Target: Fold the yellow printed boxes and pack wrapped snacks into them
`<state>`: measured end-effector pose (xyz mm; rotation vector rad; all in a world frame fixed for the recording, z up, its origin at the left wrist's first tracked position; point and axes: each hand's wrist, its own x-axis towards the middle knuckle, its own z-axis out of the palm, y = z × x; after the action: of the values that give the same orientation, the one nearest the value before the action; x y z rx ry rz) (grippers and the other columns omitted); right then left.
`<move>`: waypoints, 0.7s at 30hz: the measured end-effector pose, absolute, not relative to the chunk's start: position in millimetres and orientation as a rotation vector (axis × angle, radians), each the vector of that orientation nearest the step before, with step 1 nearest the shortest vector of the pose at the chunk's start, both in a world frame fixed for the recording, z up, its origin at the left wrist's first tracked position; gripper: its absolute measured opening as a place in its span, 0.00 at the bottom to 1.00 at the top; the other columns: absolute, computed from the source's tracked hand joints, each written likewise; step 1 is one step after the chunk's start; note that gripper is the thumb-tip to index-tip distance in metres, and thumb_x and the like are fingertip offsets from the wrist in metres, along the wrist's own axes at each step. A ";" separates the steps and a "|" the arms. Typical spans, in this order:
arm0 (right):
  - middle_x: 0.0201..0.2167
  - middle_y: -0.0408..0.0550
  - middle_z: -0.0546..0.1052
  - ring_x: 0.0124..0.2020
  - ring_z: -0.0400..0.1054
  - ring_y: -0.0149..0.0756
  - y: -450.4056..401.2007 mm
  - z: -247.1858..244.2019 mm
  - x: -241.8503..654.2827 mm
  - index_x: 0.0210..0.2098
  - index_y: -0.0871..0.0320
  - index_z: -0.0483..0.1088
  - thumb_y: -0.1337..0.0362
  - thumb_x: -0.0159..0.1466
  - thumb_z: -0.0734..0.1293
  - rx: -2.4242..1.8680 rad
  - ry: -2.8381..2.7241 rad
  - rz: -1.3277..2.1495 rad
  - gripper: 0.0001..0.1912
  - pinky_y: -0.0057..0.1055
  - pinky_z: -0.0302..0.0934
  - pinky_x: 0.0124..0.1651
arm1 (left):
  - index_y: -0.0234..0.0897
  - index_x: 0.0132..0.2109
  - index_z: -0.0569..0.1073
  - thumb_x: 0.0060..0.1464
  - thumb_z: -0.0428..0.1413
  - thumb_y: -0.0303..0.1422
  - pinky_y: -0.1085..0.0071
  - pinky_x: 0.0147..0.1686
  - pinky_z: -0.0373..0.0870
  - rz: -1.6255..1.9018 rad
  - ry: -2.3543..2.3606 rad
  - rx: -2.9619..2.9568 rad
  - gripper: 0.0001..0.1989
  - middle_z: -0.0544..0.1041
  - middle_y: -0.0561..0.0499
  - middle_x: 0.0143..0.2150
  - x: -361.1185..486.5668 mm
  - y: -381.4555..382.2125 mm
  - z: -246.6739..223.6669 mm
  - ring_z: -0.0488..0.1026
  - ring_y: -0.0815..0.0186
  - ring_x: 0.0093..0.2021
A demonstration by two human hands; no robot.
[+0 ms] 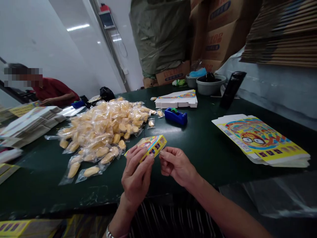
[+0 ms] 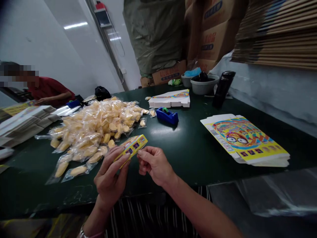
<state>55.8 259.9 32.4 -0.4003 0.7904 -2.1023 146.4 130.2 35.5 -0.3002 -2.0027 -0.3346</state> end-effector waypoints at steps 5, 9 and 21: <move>0.15 0.33 0.64 0.13 0.52 0.19 253.3 29.4 60.8 0.23 0.59 0.67 0.56 0.50 0.79 -0.329 0.716 -2.099 0.19 0.20 0.51 0.15 | 0.42 0.48 0.76 0.52 0.58 0.17 0.51 0.54 0.71 -0.271 -2.021 -0.381 0.19 0.78 0.45 0.47 147.9 128.3 42.9 0.75 0.56 0.51; 0.17 0.35 0.68 0.12 0.58 0.21 241.1 25.2 61.1 0.27 0.59 0.68 0.51 0.50 0.78 -0.365 0.701 -2.088 0.21 0.21 0.57 0.15 | 0.40 0.48 0.76 0.52 0.58 0.16 0.54 0.53 0.71 -0.341 -2.030 -0.357 0.20 0.78 0.44 0.49 151.3 129.2 49.5 0.75 0.56 0.52; 0.17 0.34 0.64 0.17 0.54 0.26 226.4 12.4 52.7 0.24 0.54 0.54 0.46 0.43 0.79 -0.568 1.520 -2.249 0.31 0.25 0.49 0.20 | 0.43 0.43 0.79 0.53 0.62 0.24 0.73 0.46 0.74 -1.042 -1.714 0.131 0.11 0.79 0.53 0.46 169.7 158.9 53.6 0.77 0.67 0.46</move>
<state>52.7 226.4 12.4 -0.5683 1.5201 -2.2488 169.7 158.9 53.6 0.1314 -1.7137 -1.0423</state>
